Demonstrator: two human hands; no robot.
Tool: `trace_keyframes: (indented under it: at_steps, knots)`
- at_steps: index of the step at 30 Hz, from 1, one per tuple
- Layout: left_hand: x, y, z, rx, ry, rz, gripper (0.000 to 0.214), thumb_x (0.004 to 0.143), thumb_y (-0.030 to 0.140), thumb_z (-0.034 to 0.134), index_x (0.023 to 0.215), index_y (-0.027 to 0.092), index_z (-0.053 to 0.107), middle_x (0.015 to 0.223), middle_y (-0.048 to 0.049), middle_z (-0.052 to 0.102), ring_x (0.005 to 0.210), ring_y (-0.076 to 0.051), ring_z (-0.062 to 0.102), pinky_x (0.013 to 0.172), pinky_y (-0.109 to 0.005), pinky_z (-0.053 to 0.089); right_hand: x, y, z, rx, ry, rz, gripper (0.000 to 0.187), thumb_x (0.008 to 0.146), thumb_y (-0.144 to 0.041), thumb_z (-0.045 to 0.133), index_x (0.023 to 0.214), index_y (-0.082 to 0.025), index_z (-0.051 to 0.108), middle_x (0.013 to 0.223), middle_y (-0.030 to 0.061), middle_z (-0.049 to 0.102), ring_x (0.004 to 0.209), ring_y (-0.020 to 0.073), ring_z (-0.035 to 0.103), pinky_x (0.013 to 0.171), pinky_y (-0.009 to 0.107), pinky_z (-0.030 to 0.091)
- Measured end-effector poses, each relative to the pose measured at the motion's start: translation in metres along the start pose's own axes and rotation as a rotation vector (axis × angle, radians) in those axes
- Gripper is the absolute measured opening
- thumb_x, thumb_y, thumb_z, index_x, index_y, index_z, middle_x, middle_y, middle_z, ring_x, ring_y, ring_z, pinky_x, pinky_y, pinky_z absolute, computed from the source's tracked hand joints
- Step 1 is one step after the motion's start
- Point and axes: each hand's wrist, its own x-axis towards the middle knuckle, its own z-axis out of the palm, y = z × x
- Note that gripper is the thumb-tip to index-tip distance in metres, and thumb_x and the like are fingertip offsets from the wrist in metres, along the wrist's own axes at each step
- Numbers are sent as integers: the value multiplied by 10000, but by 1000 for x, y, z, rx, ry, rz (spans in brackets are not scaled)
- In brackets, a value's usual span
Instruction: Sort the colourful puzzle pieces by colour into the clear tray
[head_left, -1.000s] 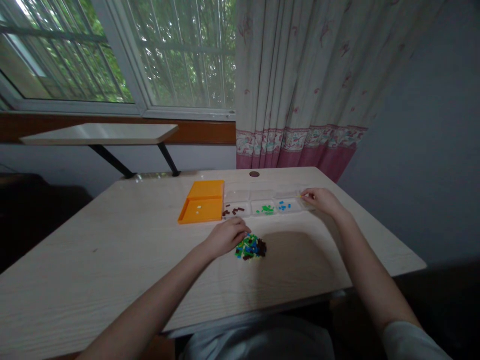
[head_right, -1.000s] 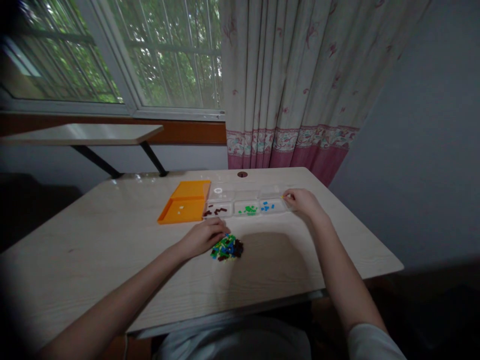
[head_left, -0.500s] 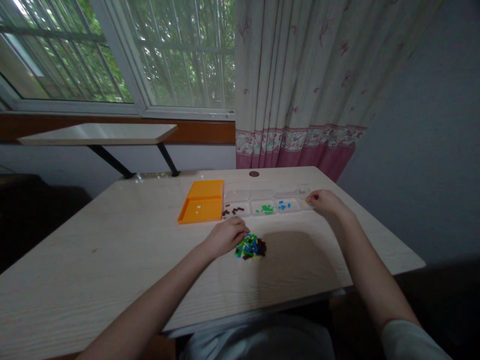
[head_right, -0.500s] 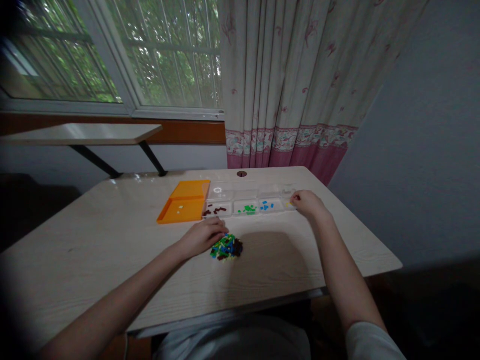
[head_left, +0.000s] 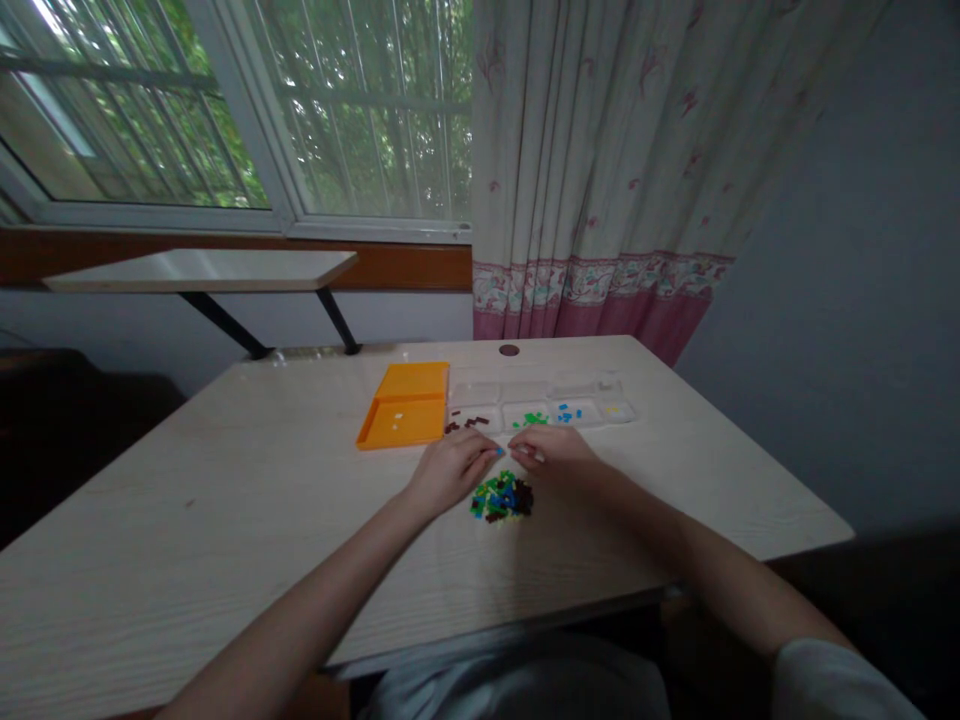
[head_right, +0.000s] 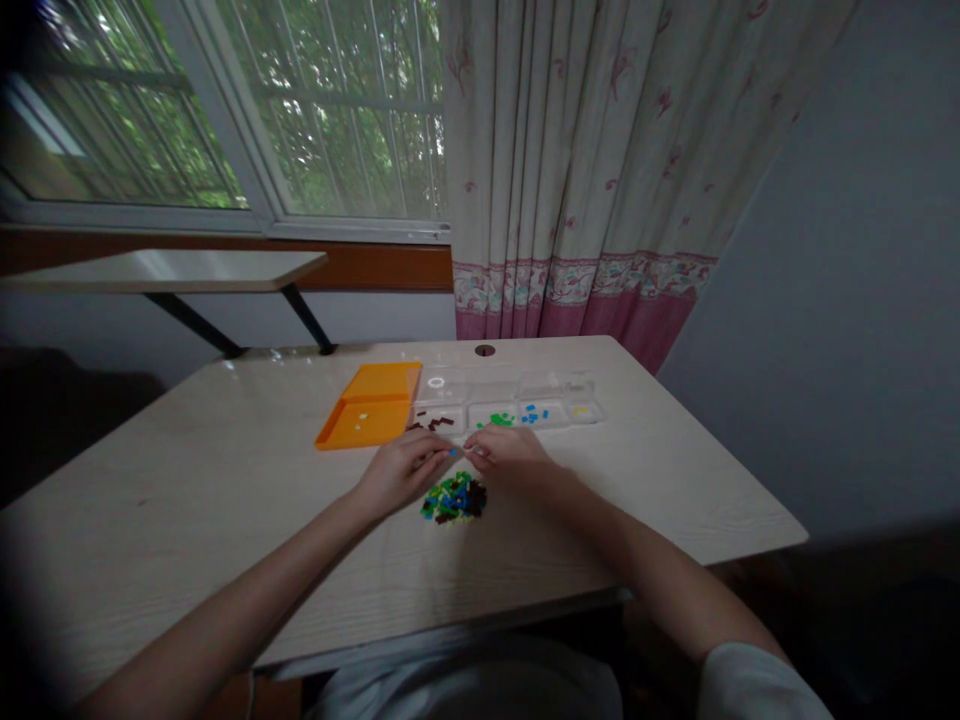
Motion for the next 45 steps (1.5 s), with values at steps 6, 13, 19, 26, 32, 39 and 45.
trace_keyframes:
  at_steps: [6, 13, 19, 26, 32, 39, 45]
  knots:
    - [0, 2, 3, -56, 31, 5, 225, 865, 290, 441, 887, 165, 627, 810, -56, 625, 784, -144, 558, 710, -252, 447, -3, -14, 11, 19, 147, -14, 133, 791, -269, 559, 877, -203, 635, 769, 14, 673, 639, 95, 588, 614, 182, 422]
    - [0, 2, 3, -56, -14, -5, 209, 861, 275, 446, 848, 160, 619, 776, -49, 615, 765, -146, 546, 702, -249, 433, -4, -11, 12, 82, 184, -35, 131, 796, -266, 548, 860, -194, 635, 773, 21, 671, 643, 93, 592, 622, 179, 434]
    - [0, 0, 5, -18, -11, 34, 217, 864, 278, 431, 854, 166, 617, 771, -49, 612, 764, -144, 543, 700, -250, 427, -5, -8, 14, 73, 179, -76, 144, 794, -286, 554, 886, -206, 631, 748, 17, 659, 651, 99, 588, 615, 185, 427]
    - [0, 2, 2, 36, -33, 58, 226, 865, 294, 431, 854, 166, 616, 765, -51, 608, 751, -148, 539, 670, -245, 423, -5, -7, 12, 79, 157, -100, 128, 798, -270, 544, 869, -209, 631, 735, 11, 658, 650, 100, 590, 608, 185, 432]
    - [0, 1, -1, -46, -66, 12, 235, 867, 282, 423, 945, 181, 621, 853, -54, 615, 829, -153, 548, 735, -256, 433, -3, -2, 5, 75, 256, -93, 135, 793, -289, 556, 825, -200, 651, 693, 4, 663, 590, 83, 587, 601, 179, 430]
    - [-1, -8, 6, -80, -273, 83, 240, 858, 206, 429, 975, 217, 638, 917, -49, 598, 894, -151, 540, 798, -246, 424, -2, 4, -17, -21, 526, -64, 154, 779, -309, 572, 776, -202, 683, 500, -17, 602, 442, 74, 508, 529, 190, 414]
    - [0, -10, 8, -75, -314, 83, 245, 867, 206, 420, 986, 220, 633, 926, -45, 592, 894, -147, 536, 791, -233, 421, -4, 5, -28, -40, 662, -62, 143, 771, -279, 573, 785, -186, 681, 422, -42, 519, 400, 70, 455, 479, 194, 391]
